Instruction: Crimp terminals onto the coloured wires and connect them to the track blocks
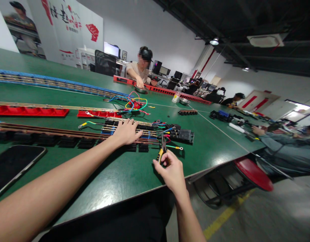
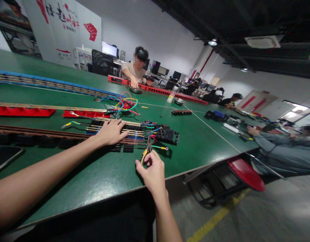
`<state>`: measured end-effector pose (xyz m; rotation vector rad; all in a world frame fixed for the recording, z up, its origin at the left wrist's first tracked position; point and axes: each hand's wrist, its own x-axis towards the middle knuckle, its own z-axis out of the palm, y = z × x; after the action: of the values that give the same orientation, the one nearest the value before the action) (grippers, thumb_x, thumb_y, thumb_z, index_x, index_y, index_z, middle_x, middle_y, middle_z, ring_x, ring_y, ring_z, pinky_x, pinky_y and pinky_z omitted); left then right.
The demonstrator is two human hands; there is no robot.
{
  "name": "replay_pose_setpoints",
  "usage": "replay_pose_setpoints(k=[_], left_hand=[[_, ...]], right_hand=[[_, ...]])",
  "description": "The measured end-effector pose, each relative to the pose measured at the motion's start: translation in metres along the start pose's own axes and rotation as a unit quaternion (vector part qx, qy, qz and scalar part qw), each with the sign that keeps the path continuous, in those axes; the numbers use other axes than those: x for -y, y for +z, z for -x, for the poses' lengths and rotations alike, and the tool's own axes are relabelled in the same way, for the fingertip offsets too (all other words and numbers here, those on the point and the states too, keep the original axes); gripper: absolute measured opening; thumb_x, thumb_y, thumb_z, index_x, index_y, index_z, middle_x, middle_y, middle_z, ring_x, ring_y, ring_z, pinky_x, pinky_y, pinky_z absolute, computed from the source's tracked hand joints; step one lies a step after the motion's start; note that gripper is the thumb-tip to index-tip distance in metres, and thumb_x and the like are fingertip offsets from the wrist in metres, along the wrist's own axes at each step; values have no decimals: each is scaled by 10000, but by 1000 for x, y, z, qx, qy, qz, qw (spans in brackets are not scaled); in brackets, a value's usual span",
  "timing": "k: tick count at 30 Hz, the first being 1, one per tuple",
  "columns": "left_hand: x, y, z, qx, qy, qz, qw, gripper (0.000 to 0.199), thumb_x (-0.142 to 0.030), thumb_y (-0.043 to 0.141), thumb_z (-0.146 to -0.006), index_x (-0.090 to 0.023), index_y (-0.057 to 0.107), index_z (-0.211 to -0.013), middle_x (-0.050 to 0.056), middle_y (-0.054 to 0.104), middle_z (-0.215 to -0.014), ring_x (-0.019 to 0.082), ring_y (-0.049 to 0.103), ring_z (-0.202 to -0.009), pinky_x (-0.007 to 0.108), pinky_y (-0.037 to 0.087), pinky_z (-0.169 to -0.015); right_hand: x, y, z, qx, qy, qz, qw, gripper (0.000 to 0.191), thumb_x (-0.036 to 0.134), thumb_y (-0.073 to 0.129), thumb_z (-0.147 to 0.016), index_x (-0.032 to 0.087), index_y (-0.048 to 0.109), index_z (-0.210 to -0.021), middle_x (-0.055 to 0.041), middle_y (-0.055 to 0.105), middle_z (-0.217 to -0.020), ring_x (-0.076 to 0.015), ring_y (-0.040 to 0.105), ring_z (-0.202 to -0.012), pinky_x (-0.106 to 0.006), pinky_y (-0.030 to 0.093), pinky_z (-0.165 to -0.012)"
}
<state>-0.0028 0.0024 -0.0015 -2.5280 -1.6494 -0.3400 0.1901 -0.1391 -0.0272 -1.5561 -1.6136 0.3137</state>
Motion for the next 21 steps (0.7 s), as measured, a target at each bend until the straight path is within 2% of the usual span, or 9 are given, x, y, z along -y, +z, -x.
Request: replay_pose_setpoints(k=[10,21], left_hand=[[0,-1,0,0,0,1,1000,629,-533,340,-946,-112,487,-1390,193,448,-1468,359,405,-1350,530,321,-1069],[1,0,0,8,-2,10,1000,609,-534,346,-945,-170,464,-1419,182,445,-1473,358,393,-1360,542,308,-1070]], right_hand=[[1,-1,1,1,-20,60,998,228,273,676,-730,220,454,-719,20,508,-743,-131,470,-613,-256,385,-601],[1,-7,1,22,-12,51,998,221,289,684,-739,218,476,-755,20,535,-750,-131,496,-634,-248,396,-616]])
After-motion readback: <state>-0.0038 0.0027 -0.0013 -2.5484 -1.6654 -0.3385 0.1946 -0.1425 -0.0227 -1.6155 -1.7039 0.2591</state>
